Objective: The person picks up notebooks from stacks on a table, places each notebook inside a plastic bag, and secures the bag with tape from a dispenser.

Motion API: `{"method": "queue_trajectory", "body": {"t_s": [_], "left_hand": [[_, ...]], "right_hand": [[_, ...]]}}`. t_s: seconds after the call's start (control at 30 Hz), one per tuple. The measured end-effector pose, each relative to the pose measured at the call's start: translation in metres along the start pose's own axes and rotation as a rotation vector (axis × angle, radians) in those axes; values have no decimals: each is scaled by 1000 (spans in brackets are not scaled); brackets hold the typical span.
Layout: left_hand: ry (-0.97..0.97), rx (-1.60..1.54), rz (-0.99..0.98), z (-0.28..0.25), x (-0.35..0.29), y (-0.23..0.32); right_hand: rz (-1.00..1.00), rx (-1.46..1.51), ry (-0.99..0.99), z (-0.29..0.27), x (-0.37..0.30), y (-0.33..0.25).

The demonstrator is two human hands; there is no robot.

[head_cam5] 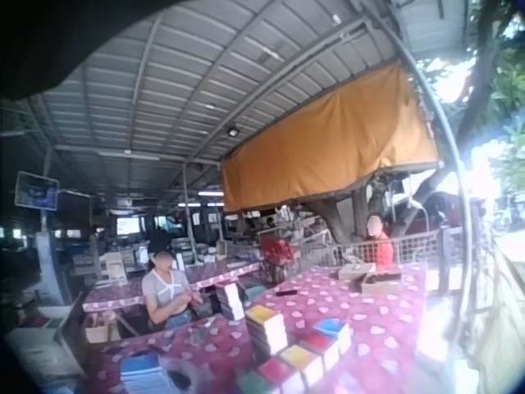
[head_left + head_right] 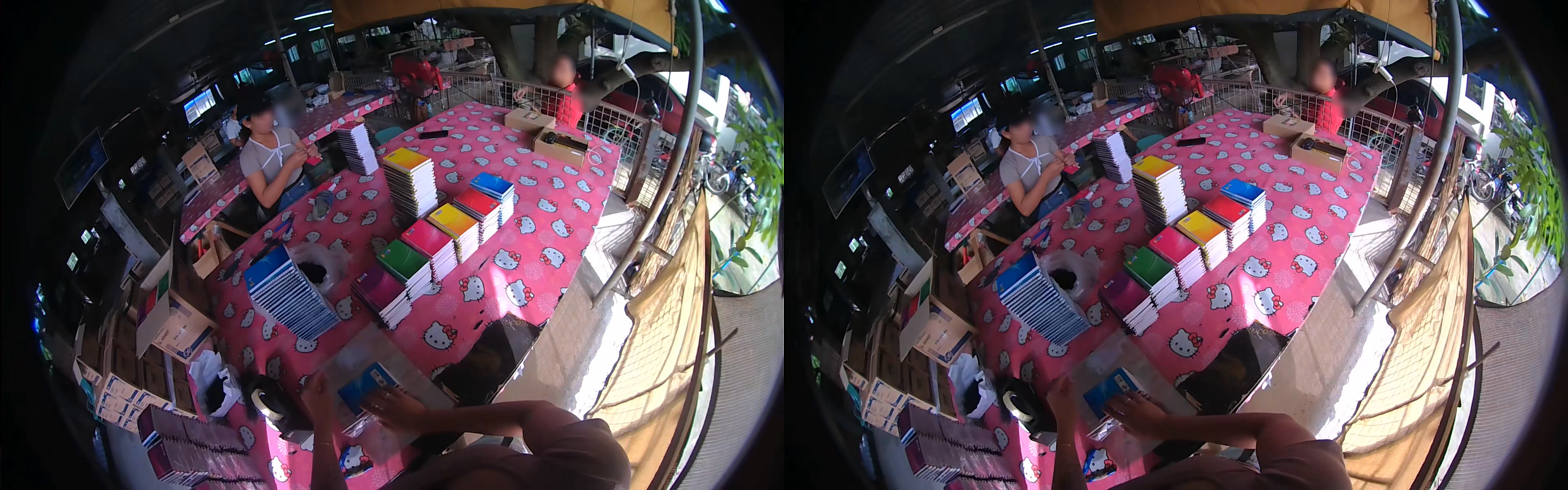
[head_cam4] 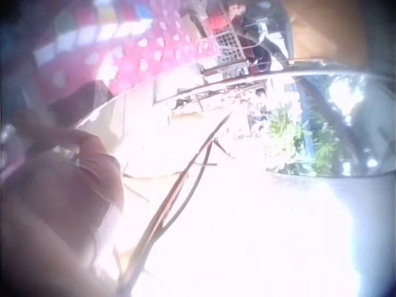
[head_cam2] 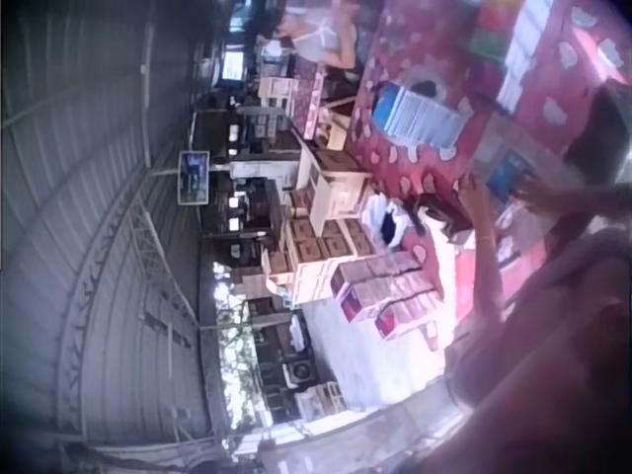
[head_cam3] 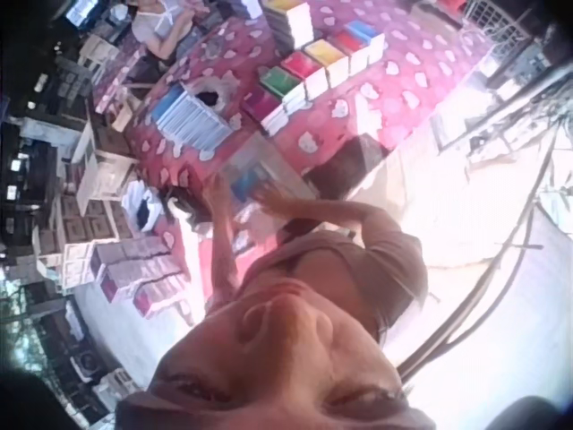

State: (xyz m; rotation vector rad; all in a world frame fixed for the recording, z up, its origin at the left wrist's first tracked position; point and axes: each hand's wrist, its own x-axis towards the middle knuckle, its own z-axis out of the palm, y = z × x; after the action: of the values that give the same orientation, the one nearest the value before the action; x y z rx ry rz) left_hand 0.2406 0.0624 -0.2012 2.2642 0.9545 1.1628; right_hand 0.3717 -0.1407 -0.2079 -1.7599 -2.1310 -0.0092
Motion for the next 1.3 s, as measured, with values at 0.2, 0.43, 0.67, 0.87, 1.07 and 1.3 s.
{"method": "queue_trajectory", "body": {"t_s": [0.2,0.43,0.67,0.87,1.07,1.3], "left_hand": [[-657,244,-192,48,53,-37],[-492,384,269,46,55,-32],[-361,410,424,42,55,-43],[-302,278,502,24,52,-6],[-412,170,216,-7,19,55],[-318,143,3,5,-53,80]], "right_hand": [[-23,41,-31,-11,5,-7],[10,75,-16,-14,3,-8],[-8,58,-26,-18,3,-12],[-17,19,50,-11,1,-8],[-42,47,65,-17,7,-7],[-34,-38,17,14,7,-8]]}}
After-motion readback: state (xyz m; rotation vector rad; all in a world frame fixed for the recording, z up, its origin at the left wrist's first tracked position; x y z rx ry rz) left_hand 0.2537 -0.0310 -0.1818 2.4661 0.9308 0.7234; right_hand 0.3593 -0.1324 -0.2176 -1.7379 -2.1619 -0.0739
